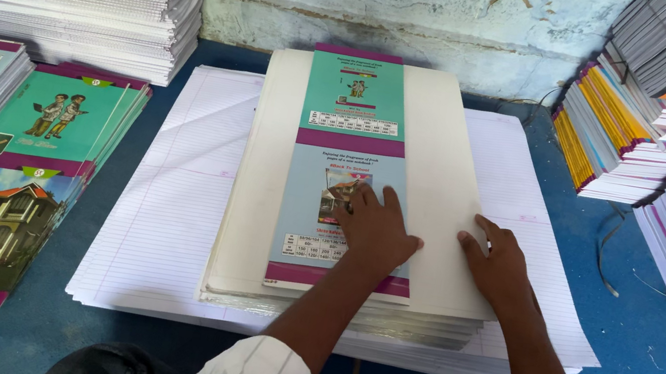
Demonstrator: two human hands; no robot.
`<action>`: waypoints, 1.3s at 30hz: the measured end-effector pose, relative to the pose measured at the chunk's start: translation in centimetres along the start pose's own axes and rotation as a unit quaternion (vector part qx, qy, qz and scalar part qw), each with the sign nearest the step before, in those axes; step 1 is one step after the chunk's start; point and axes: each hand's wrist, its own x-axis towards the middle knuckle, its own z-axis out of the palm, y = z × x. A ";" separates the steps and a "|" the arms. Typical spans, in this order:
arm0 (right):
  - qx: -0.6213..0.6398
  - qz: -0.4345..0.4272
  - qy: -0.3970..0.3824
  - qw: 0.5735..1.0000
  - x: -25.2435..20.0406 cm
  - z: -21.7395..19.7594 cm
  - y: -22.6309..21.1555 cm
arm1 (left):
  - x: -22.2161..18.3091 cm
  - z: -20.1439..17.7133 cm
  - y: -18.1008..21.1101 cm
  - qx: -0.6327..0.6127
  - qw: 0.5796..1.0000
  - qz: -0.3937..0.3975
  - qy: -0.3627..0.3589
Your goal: The person inserts loose pages into a book cover, aligns the edges, and uses a wooden block to press the spine. They repeat this process for multiple books, stacking the finished ones on the table.
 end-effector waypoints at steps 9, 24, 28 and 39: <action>-0.011 -0.049 0.001 0.999 0.2 0.2 0.5 | -0.2 -1.6 1.0 0.013 0.999 -0.011 -0.046; -0.022 -0.011 -0.022 0.999 -0.9 -0.5 -1.2 | -1.4 -3.8 -1.5 -0.041 0.985 0.120 0.120; -0.014 -0.019 -0.023 0.999 -1.4 -1.1 -2.3 | -1.8 -5.1 -2.2 0.006 0.986 0.137 0.094; -0.011 0.012 -0.034 0.999 -1.4 -1.0 -2.3 | -3.4 -9.9 -5.3 0.035 0.964 0.183 0.191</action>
